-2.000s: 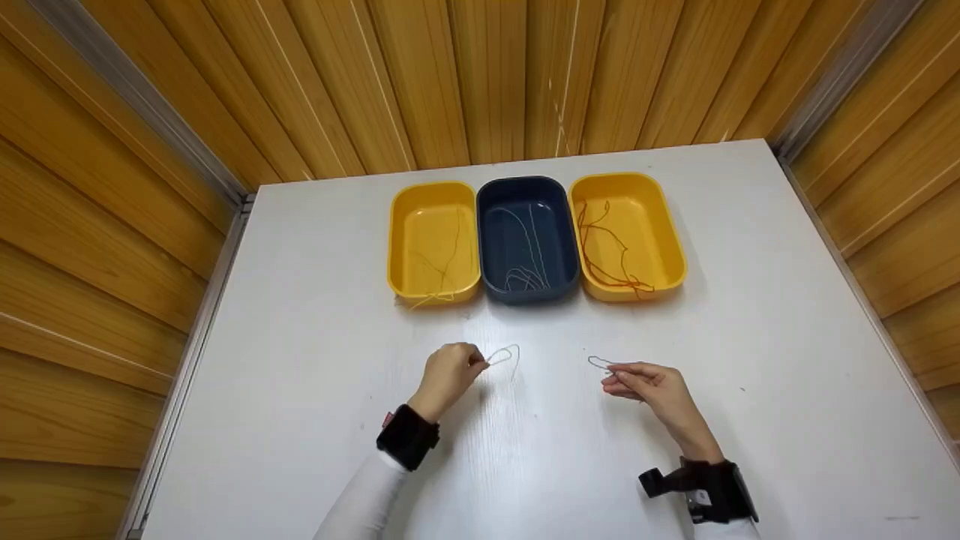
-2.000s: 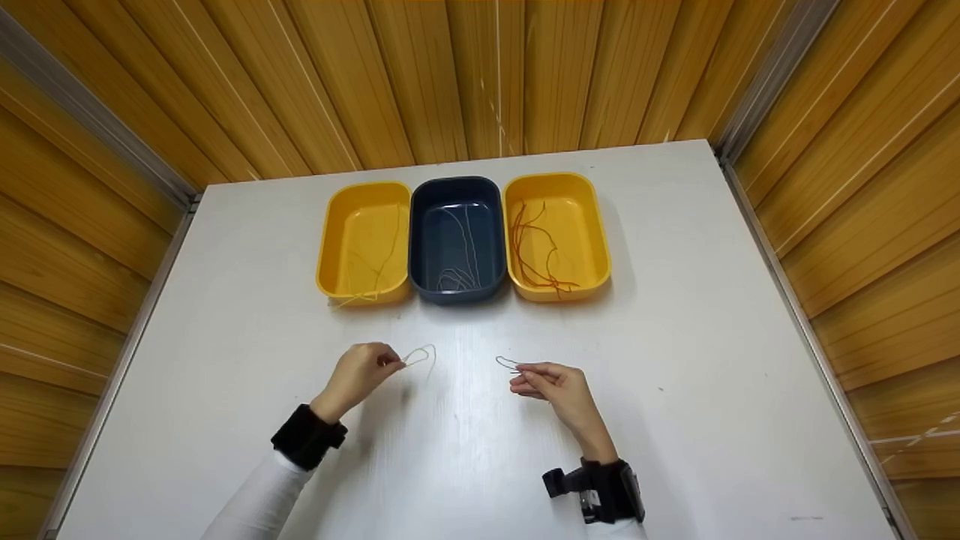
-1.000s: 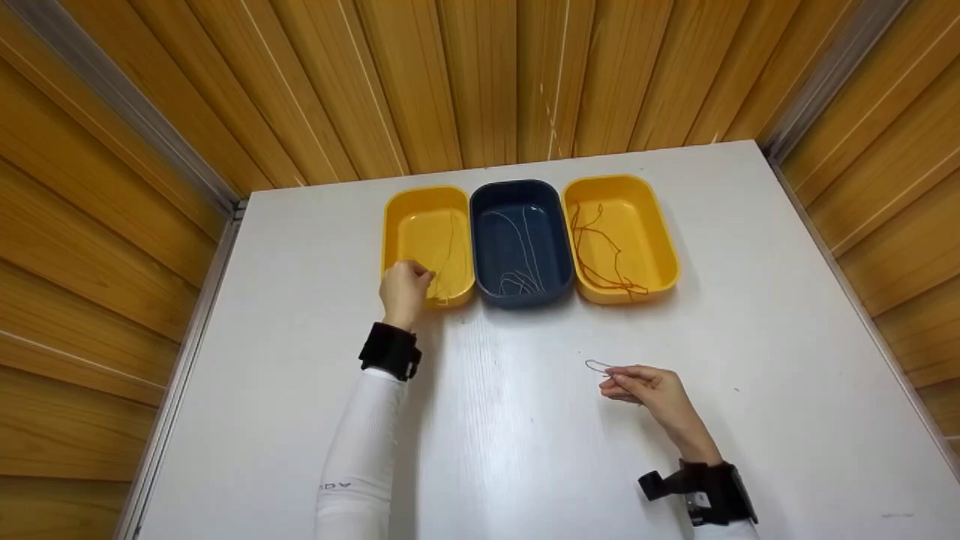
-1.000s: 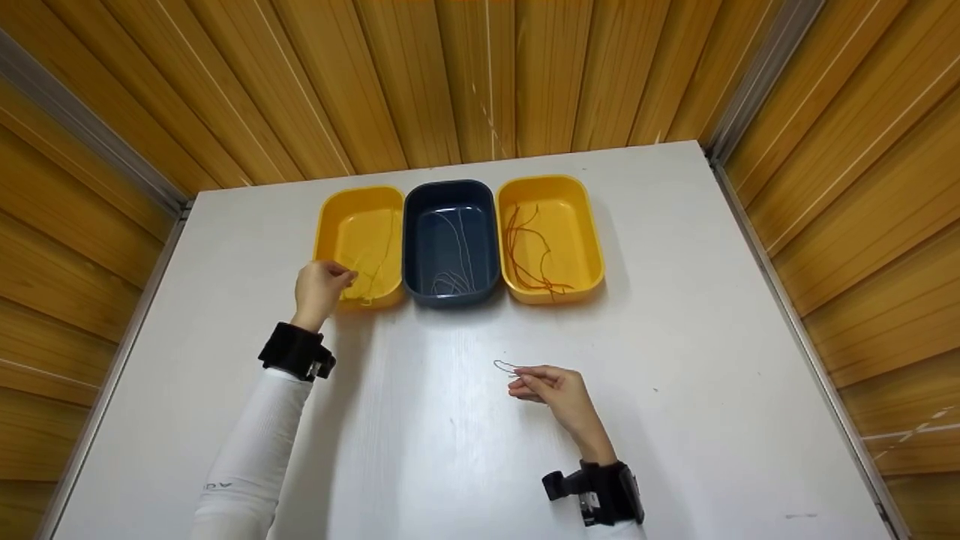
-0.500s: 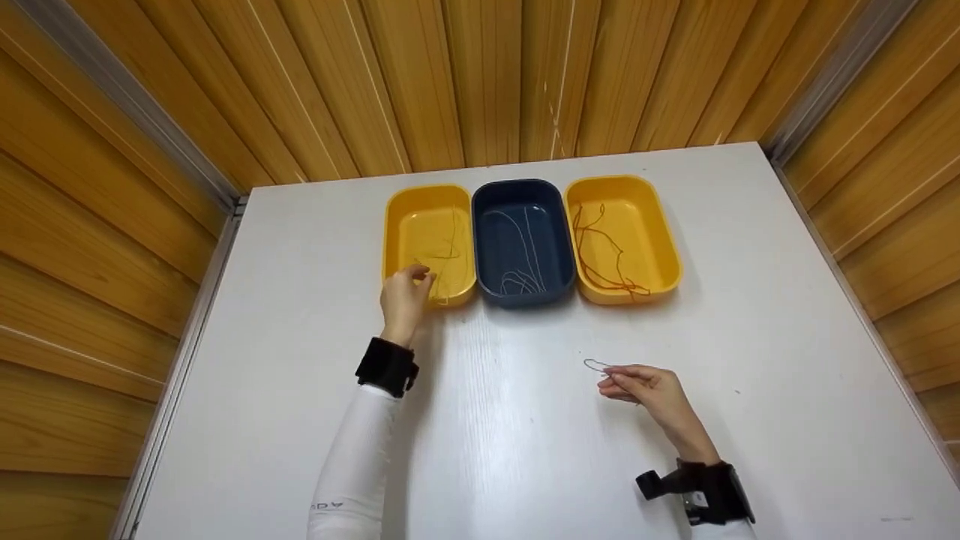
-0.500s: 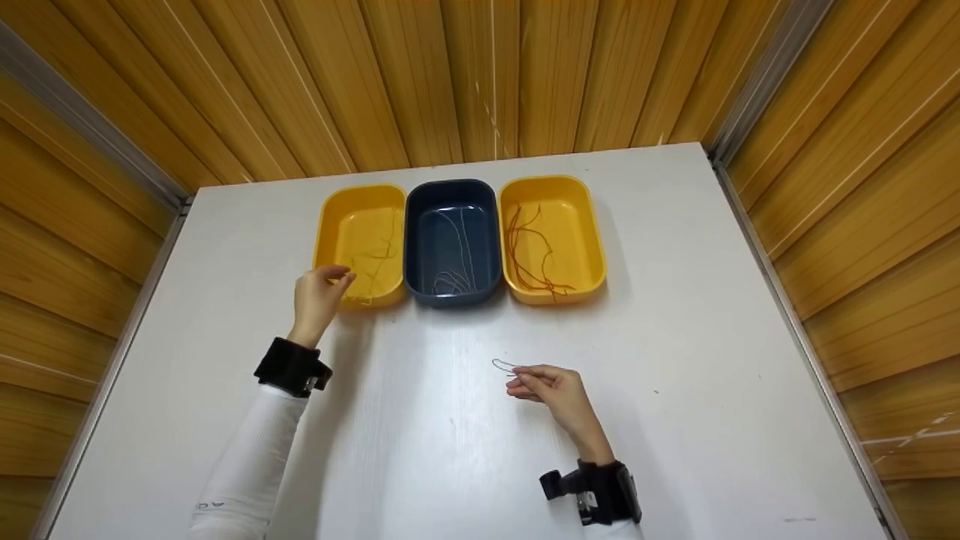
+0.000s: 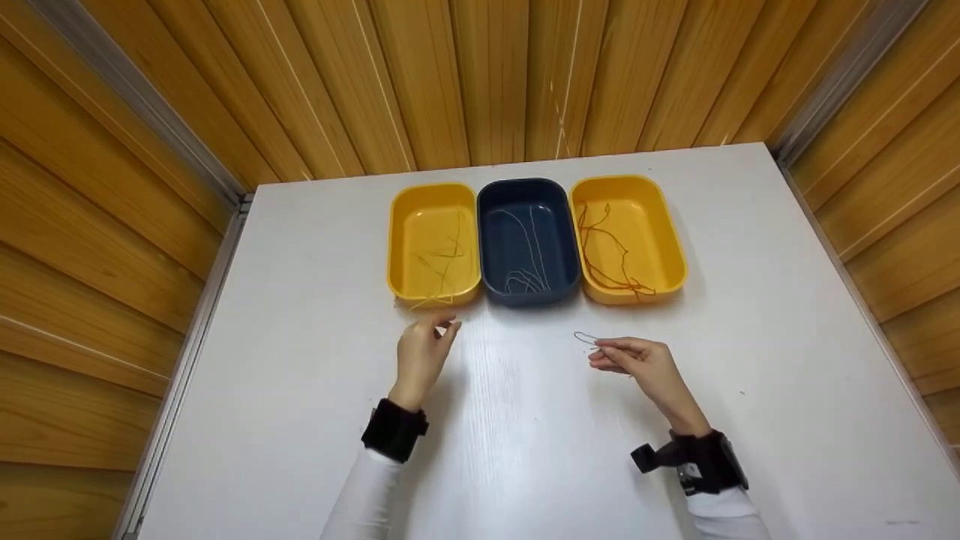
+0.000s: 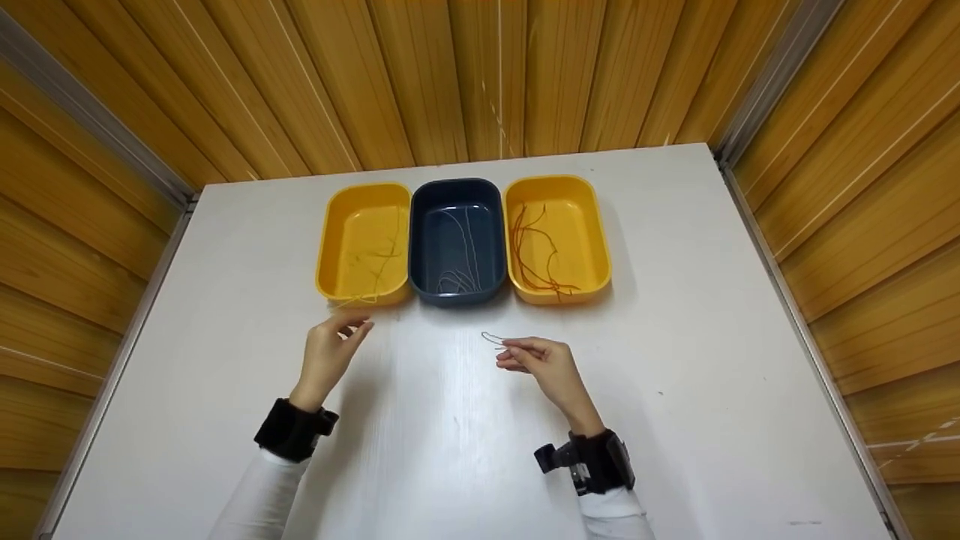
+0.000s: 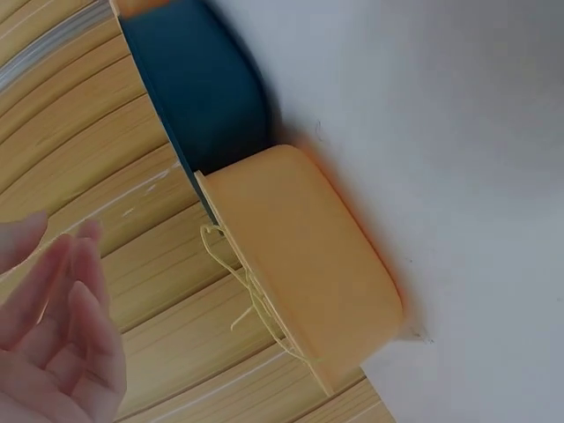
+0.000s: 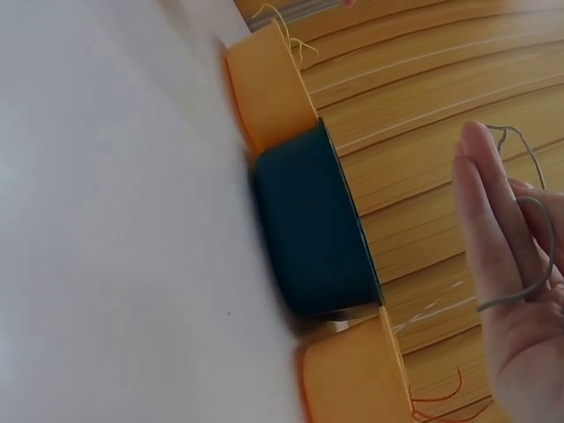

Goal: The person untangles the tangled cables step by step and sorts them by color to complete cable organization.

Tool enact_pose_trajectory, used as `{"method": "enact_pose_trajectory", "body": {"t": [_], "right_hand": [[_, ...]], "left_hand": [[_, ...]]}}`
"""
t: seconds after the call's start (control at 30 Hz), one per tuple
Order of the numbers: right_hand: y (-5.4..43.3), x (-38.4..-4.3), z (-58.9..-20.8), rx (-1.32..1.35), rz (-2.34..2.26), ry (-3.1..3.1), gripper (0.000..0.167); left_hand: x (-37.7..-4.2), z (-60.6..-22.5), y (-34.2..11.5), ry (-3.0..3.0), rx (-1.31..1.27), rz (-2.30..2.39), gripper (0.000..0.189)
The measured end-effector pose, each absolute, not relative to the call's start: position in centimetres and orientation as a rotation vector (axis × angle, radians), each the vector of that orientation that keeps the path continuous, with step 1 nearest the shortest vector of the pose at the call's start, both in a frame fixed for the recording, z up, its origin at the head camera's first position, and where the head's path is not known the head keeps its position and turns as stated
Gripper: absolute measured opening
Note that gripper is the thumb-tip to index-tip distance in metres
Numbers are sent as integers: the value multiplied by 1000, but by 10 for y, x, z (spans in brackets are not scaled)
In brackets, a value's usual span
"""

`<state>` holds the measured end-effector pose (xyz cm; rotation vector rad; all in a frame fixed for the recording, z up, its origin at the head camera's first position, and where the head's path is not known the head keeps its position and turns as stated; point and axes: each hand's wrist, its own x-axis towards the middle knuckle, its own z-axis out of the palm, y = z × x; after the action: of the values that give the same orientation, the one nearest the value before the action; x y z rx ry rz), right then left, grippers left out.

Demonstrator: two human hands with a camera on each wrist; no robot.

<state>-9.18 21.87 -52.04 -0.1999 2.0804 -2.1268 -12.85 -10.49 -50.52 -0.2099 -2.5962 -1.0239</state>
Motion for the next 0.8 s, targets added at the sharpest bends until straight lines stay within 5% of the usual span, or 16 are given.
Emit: {"method": "enact_pose_trajectory", "body": {"t": [0.47,0.8], "right_hand": [[205,-128,-500,-279,-2105,2103,35],[180,-205,-475,9,-1951,2210,35]], "left_hand": [[-89,-526,-88,-2537,-337,-1095,6],[-75,-531,-79,-2582,-352,-1138,6]]}}
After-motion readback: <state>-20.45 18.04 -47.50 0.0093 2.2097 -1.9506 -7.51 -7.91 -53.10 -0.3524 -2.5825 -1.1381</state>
